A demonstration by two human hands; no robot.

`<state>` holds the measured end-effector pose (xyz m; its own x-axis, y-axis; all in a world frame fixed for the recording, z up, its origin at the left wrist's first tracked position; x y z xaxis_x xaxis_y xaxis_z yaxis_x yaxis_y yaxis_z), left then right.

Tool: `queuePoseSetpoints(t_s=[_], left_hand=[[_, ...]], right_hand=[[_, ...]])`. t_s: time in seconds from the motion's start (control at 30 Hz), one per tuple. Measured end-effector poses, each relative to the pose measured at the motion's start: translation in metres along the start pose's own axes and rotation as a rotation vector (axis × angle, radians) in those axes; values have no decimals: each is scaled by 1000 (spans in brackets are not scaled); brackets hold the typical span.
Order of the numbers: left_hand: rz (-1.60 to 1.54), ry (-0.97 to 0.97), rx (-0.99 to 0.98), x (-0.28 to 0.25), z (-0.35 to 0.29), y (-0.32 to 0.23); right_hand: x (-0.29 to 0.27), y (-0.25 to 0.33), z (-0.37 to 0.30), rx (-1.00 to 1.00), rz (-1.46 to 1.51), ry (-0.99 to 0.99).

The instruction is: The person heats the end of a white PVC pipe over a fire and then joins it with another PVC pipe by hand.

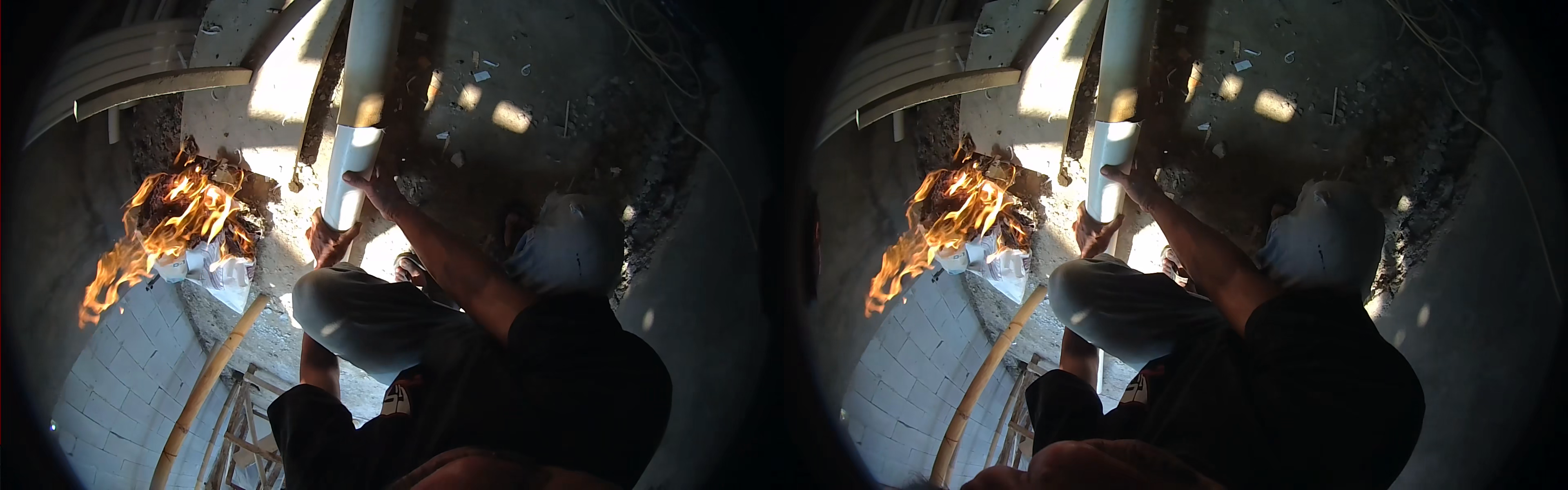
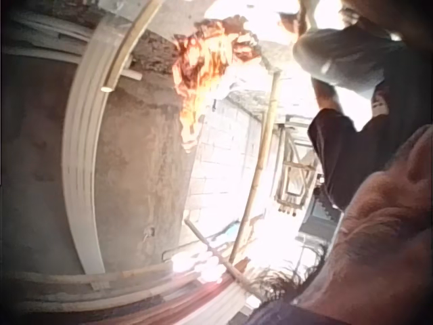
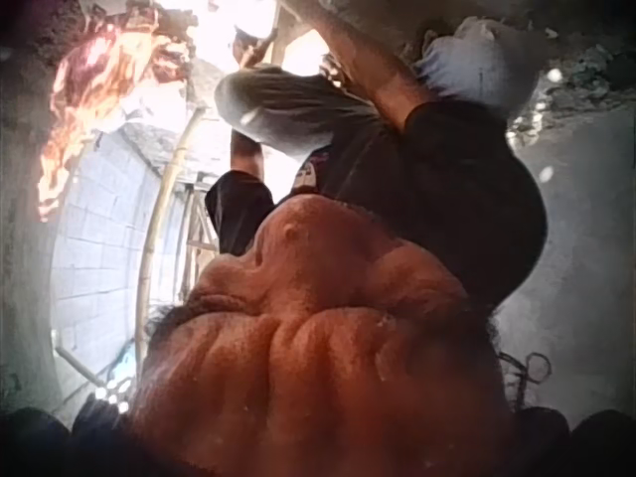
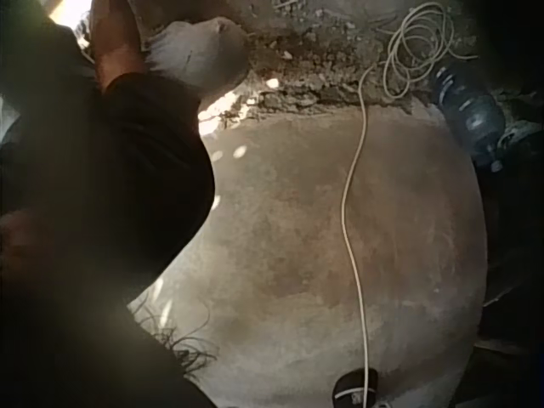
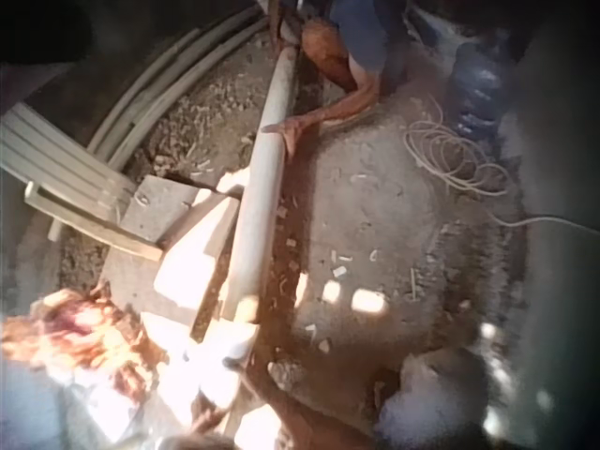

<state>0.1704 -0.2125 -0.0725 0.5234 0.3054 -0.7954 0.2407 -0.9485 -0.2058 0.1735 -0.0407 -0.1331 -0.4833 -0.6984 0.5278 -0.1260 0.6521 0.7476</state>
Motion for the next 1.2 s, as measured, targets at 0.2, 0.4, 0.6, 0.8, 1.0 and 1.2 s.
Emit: queuePoseSetpoints(t_s=[0.2, 0.4, 0.6, 0.8, 1.0, 1.2], left_hand=[[-89, 38, -30, -2, -1, 0], [-58, 18, -52, -1, -1, -3], [-70, 14, -45, -2, 0, -1], [-58, 26, -22, -5, 1, -7], [32, -51, 0, -1, 3, 5], [128, -80, 0, -1, 1, 2]], right_hand=[[9, 9, -5, 34, 1, -77], [9, 13, -5, 2, -20, -78], [7, 8, -3, -4, -57, -60], [0, -12, 3, -134, 100, -132], [-49, -2, 23, -232, -152, -442], [-48, -3, 38, -361, -91, -472]])
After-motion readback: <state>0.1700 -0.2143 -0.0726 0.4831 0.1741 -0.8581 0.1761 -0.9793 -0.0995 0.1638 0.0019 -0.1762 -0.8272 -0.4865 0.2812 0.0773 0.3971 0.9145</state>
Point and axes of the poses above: each hand's wrist, its own z-axis towards the middle knuckle, its own x-axis out of the palm, y = z × x, the point moved 3 cm from there along z, towards the middle knuckle, and after that the axes turned 12 degrees about -x, right-handed, at the moved point
